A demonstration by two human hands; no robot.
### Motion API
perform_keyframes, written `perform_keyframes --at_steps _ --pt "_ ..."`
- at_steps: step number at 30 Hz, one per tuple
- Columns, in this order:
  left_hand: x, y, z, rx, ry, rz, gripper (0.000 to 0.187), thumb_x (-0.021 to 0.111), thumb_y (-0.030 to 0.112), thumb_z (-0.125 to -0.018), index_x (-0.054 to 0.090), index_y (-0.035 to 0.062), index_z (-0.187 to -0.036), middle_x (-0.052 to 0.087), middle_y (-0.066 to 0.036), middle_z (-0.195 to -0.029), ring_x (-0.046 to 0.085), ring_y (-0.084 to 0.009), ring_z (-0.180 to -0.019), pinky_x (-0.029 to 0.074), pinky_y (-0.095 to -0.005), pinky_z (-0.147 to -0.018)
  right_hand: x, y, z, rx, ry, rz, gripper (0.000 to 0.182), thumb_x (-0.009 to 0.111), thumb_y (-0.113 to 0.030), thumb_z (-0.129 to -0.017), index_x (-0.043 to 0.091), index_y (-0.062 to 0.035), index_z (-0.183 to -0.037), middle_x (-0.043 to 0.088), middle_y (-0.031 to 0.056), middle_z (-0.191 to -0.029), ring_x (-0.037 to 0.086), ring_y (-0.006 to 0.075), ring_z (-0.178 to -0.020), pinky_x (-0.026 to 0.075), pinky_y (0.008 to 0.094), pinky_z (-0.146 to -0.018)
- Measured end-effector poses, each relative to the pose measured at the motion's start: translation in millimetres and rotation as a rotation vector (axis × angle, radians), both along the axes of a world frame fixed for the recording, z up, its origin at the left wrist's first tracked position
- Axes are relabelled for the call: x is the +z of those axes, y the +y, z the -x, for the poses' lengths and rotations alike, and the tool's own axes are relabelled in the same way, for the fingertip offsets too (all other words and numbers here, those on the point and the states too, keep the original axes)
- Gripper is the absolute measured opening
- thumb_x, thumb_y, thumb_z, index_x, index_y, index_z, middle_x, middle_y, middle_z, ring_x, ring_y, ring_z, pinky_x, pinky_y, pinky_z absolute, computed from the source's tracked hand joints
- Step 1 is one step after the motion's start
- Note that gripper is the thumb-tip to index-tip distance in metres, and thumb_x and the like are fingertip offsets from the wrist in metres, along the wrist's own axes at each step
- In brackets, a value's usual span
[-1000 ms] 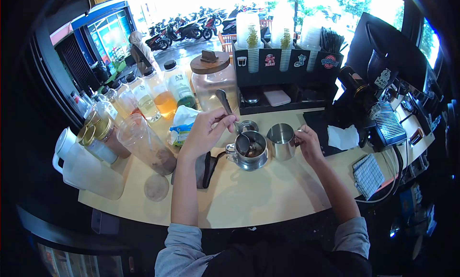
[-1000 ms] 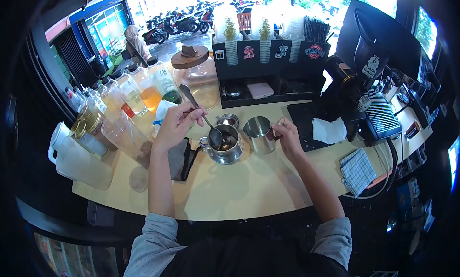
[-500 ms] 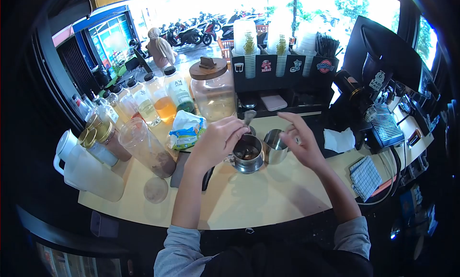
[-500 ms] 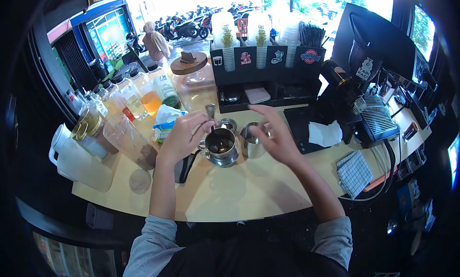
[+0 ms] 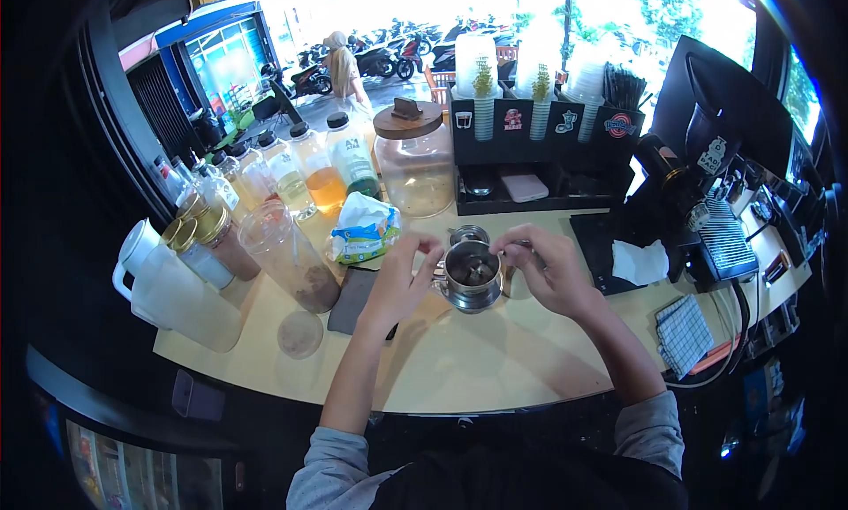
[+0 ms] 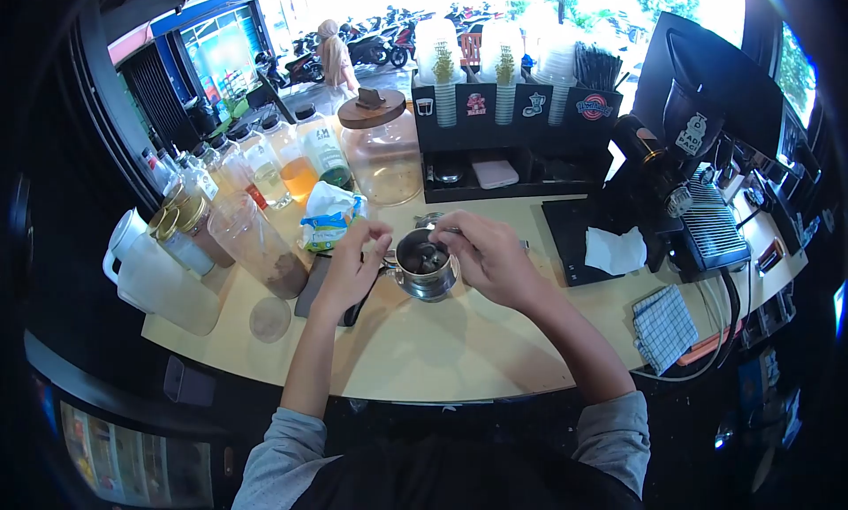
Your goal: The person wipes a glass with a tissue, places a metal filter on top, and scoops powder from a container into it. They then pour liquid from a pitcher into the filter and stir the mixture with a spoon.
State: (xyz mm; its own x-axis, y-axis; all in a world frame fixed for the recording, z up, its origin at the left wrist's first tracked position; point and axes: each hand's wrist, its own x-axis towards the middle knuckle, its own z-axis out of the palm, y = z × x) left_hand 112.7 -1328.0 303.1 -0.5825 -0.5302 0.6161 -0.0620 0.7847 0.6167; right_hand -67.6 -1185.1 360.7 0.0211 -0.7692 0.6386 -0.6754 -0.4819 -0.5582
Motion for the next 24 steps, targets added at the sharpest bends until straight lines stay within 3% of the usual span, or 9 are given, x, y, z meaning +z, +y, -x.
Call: perform_keyframes --at_steps 2,4,7,9,13,16,24 --pt "-32 -9 0 -0.017 -0.043 -0.123 0.022 0.054 0.019 -0.093 0.058 -0.0023 -0.093 0.061 -0.01 -0.082 0.059 -0.0187 -0.079 0.047 -0.0313 -0.073 -7 -1 -1 -0.015 0.012 0.024 0.012 0.049 0.003 -0.089 0.058 0.0004 -0.097 0.065 0.0109 -0.088 0.065 0.0175 -0.076 0.051 0.0286 -0.068" --pt "-55 -8 7 -0.228 0.126 -0.531 0.027 0.05 0.024 -0.096 0.057 -0.0012 -0.09 0.059 -0.006 -0.08 0.057 -0.0118 -0.077 0.046 -0.0276 -0.072 -11 3 0 -0.044 0.02 0.034 0.012 0.049 0.004 -0.089 0.058 0.0005 -0.097 0.065 0.0112 -0.09 0.066 0.0187 -0.079 0.052 0.0295 -0.068" --pt "-57 -5 7 -0.288 0.173 -0.575 0.03 0.047 0.026 -0.098 0.056 0.0 -0.087 0.056 -0.001 -0.077 0.053 -0.0074 -0.075 0.044 -0.024 -0.07 -8 2 -2 -0.01 0.015 0.016 0.013 0.049 0.005 -0.088 0.058 0.0006 -0.096 0.066 0.0118 -0.09 0.065 0.0193 -0.078 0.052 0.0296 -0.069" --pt "-58 -4 8 -0.312 0.201 -0.614 0.03 0.047 0.026 -0.098 0.056 0.0001 -0.087 0.056 -0.001 -0.077 0.053 -0.0069 -0.074 0.043 -0.0232 -0.069 -12 3 -1 -0.028 0.027 0.062 0.014 0.054 0.004 -0.084 0.058 -0.0023 -0.097 0.063 0.0117 -0.084 0.062 0.0252 -0.072 0.048 0.0309 -0.064" --pt "-61 -6 8 -0.307 0.228 -0.587 0.029 0.045 0.026 -0.099 0.055 0.0012 -0.088 0.054 0.0 -0.077 0.05 -0.006 -0.075 0.041 -0.0222 -0.07 -15 7 2 0.043 -0.065 0.036 0.017 0.054 0.005 -0.083 0.059 -0.003 -0.098 0.064 0.0106 -0.084 0.062 0.0234 -0.071 0.048 0.0305 -0.064" --pt "-55 0 9 -0.312 0.254 -0.605 0.028 0.044 0.026 -0.099 0.054 0.0018 -0.089 0.052 0.001 -0.078 0.048 -0.0057 -0.076 0.04 -0.022 -0.07 -17 6 4 0.066 -0.046 0.164 0.018 0.054 0.005 -0.084 0.059 -0.0027 -0.099 0.064 0.01 -0.085 0.062 0.0226 -0.072 0.048 0.0307 -0.064" --pt "-54 1 8 -0.351 0.285 -0.551 0.028 0.043 0.027 -0.1 0.051 0.0036 -0.087 0.048 0.003 -0.077 0.043 -0.0055 -0.073 0.037 -0.0212 -0.068 -19 9 6 0.133 -0.147 0.166 0.008 0.052 0.002 -0.089 0.057 -0.0001 -0.094 0.064 0.0111 -0.09 0.063 0.0191 -0.08 0.05 0.0297 -0.07"
